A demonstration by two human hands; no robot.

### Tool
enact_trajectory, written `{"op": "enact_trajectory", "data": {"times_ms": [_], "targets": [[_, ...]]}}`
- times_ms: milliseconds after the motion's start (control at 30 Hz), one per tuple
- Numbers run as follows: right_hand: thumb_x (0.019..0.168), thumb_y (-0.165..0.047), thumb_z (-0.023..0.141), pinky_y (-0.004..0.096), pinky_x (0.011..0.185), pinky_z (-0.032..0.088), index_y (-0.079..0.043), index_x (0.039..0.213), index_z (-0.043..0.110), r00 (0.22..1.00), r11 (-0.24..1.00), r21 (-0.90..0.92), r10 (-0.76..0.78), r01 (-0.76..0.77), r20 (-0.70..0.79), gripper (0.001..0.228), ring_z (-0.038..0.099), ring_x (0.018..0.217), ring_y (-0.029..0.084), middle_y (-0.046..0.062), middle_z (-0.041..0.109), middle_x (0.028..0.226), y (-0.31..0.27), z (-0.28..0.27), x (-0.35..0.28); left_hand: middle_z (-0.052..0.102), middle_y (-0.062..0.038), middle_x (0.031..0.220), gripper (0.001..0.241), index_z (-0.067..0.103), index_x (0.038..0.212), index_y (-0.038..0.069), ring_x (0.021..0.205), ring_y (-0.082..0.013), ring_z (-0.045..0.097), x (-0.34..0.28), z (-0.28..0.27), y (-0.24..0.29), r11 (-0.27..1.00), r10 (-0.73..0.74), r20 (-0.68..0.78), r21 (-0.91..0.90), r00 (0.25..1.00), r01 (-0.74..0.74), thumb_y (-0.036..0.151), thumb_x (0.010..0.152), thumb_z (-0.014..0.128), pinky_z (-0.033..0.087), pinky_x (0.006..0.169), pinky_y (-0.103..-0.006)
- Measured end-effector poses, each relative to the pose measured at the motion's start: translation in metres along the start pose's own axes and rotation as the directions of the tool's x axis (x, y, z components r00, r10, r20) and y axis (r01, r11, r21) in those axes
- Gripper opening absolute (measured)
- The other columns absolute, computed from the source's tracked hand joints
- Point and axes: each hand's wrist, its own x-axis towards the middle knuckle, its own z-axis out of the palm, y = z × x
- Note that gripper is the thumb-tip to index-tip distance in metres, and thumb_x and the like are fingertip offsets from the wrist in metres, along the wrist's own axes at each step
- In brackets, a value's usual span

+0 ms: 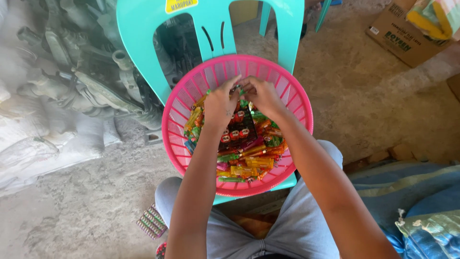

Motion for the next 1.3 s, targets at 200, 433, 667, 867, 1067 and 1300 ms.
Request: {"op": "enact_trajectory", "data": {"times_ms": [200,433,667,867,1067,1300], "targets": [[0.087,-0.001,0.078,0.033,0.081,0.061,-0.004,0.119,0.065,0.995,0.996,-0.046,-0.084,0.081,-0.058,0.034,0.076,0.093,0.018,0.008,0.077,0.104,0.005,0.003,0.003,0.074,-0.016,0.095,0.037,0.071,0.129,0.021,0.084,-0.0370,0.073,-0.002,0.007,-0.015,0.993,0.046,0.001,0.107,0.999,-0.046,0.010,0.095,0.066,0.057,0.073,-0.0482],[0.085,0.004,0.076,0.035,0.077,0.062,-0.001,0.108,0.061,0.994,0.993,-0.031,-0.109,0.110,0.022,0.028,0.076,0.092,0.019,0.010,0.075,0.097,0.008,-0.004,-0.001,0.075,-0.015,0.096,0.031,0.073,0.121,0.016,0.085,-0.0345,0.074,-0.005,-0.002,-0.011,0.979,0.195,0.094,0.032,0.976,-0.199,0.005,0.093,0.068,0.059,0.076,-0.0446],[0.086,0.004,0.077,0.035,0.077,0.062,-0.001,0.105,0.063,0.991,0.988,-0.087,-0.125,0.128,0.043,0.024,0.077,0.088,0.018,0.010,0.077,0.095,-0.007,-0.013,-0.006,0.076,-0.013,0.096,0.027,0.074,0.120,0.016,0.080,-0.0310,0.075,-0.002,-0.006,0.005,0.989,0.143,0.028,0.029,0.989,-0.143,0.017,0.094,0.076,0.058,0.071,-0.0409],[0.087,0.007,0.069,0.034,0.075,0.062,-0.001,0.110,0.063,0.994,0.993,-0.039,-0.109,0.109,0.006,0.026,0.078,0.091,0.017,0.009,0.077,0.097,-0.009,-0.013,-0.005,0.077,-0.013,0.100,0.027,0.074,0.119,0.014,0.081,-0.0261,0.077,-0.002,-0.001,0.003,0.995,0.091,0.012,-0.037,0.996,-0.091,0.016,0.093,0.077,0.060,0.072,-0.0371],[0.088,0.008,0.068,0.034,0.076,0.063,-0.001,0.110,0.064,0.986,0.985,-0.044,-0.166,0.167,0.025,0.024,0.079,0.091,0.017,0.010,0.077,0.098,-0.008,-0.013,-0.009,0.078,-0.011,0.101,0.024,0.074,0.117,0.013,0.082,-0.0257,0.077,-0.003,-0.005,0.007,0.989,0.133,0.029,-0.068,0.991,-0.131,0.013,0.093,0.075,0.060,0.074,-0.0371],[0.093,0.001,0.068,0.041,0.081,0.058,-0.004,0.112,0.068,0.999,0.954,-0.296,-0.041,0.042,0.010,0.020,0.078,0.093,0.026,0.013,0.078,0.097,0.014,-0.015,-0.010,0.080,-0.007,0.090,0.017,0.080,0.109,0.021,0.075,-0.0244,0.077,-0.004,-0.001,0.011,0.992,-0.098,0.132,0.097,0.986,0.086,0.026,0.094,0.075,0.058,0.070,-0.0378]]}}
